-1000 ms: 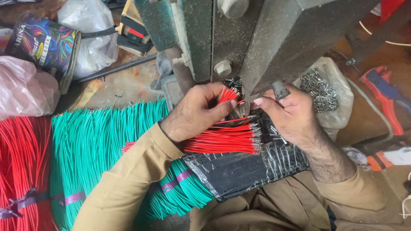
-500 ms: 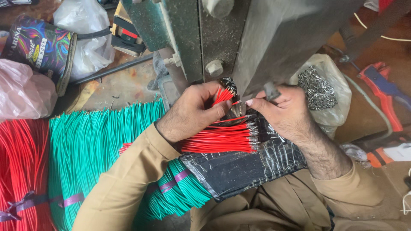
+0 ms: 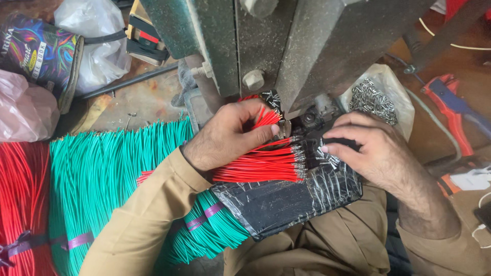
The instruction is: The person holds a bundle of red insulated wires and, one at a time, inserts the stripped end of a wire with a metal terminal into a bench-mounted crimping press, operates the press to crimp the terminal onto the wire, and places the finished wire back onto the bundle, repeating the cycle continuously.
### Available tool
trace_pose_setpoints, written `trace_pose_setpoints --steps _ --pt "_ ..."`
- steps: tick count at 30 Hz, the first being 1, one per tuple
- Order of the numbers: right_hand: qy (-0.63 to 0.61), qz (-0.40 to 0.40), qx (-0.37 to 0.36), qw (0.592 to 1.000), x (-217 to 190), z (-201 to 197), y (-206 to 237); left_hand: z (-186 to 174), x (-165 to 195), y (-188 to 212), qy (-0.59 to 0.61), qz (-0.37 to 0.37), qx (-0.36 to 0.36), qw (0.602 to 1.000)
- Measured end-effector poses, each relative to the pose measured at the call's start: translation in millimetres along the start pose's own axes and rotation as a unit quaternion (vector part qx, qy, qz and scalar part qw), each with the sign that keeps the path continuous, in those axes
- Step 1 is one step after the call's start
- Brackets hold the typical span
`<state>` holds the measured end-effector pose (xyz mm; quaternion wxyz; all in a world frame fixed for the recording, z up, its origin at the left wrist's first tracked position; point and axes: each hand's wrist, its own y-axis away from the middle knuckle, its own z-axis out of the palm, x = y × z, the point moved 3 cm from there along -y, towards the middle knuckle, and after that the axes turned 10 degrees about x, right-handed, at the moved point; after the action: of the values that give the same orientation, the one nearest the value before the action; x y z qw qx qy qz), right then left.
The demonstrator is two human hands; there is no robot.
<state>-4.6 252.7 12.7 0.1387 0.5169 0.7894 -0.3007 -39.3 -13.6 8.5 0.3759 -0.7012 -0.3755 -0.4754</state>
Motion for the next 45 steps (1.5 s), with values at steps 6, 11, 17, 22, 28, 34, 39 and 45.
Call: trace_pose_setpoints --steps 6,11,17,22,28,34,39,45 --pt "-0.051 0.054 0.007 0.997 10.4 5.1 9.8 0.5 -3.9 -2.1 -0.015 -0.010 0.016 1.000" --pt "-0.179 0.129 0.076 0.972 28.7 16.5 13.3 0.2 -9.6 -2.3 0.067 -0.019 0.010 0.998" --pt "-0.328 0.070 0.115 0.935 27.0 28.6 -1.8 -1.5 -10.1 -3.5 0.064 -0.034 0.015 0.997" --pt "-0.391 0.054 0.098 0.913 2.6 46.5 -14.7 -2.5 -4.1 -2.2 0.008 -0.037 0.034 0.999" --pt "-0.344 0.058 0.093 0.933 -1.5 55.8 -25.0 -4.2 -1.7 -1.6 0.017 -0.035 0.030 0.999" --pt "-0.295 0.078 0.100 0.947 10.0 61.4 -26.5 -4.4 -0.7 -1.5 -0.005 -0.012 0.030 0.999" --pt "-0.289 0.031 0.099 0.952 12.1 58.0 -28.0 -2.6 -3.3 -2.0 -0.008 -0.050 0.034 0.998" --pt "-0.350 0.079 0.066 0.931 5.0 52.6 -22.3 -0.9 1.5 -2.2 0.026 -0.007 0.023 0.999"
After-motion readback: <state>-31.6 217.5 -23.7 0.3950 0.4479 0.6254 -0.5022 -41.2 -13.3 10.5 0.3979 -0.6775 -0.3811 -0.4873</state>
